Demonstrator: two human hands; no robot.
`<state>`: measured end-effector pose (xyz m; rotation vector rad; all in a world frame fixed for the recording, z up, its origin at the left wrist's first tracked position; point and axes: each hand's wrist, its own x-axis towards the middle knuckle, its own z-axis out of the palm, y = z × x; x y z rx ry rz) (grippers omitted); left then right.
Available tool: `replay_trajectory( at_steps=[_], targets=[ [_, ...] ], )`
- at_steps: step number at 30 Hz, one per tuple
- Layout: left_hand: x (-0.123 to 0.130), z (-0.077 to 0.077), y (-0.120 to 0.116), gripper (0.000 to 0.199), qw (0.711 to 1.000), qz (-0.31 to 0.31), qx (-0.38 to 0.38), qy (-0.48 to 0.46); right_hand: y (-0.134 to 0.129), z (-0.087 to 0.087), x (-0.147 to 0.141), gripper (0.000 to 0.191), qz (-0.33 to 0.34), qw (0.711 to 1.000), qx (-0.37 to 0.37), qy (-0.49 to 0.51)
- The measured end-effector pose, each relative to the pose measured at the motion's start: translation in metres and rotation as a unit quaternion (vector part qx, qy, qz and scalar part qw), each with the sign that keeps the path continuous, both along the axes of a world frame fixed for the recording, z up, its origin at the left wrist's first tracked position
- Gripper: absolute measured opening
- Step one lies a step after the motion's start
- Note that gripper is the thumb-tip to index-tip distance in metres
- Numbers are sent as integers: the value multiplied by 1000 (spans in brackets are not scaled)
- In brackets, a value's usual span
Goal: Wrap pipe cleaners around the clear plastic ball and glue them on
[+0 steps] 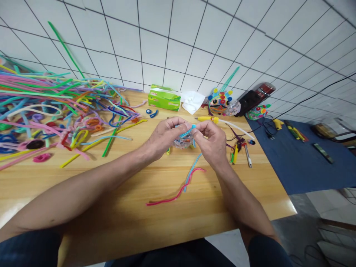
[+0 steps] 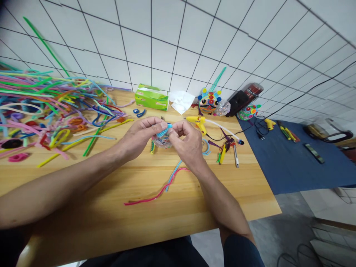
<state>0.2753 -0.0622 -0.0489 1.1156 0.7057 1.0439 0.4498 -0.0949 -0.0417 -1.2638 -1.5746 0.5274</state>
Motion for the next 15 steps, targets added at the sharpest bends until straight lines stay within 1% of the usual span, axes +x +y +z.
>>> replay_trajectory(
  at_steps=[3,5,11,13,15],
  targets=[
    [-3,5,0,44,999,-7,26,21,-2,4,0,11,7,1000,-2,-16],
    [-4,6,1,43,999,-13,29,29,-3,7,0,11,12,999,1,-33],
    [-3,2,5,45,1000,-23,10,11,-6,16,2,11,33,997,11,-67],
    [-3,1,4,47,1000,-22,4,6,-7,16,3,10,35,997,14,-66],
    [-2,0,4,48,1000,-17,3,7,-6,15,4,9,42,998,2,-47]
  ],
)
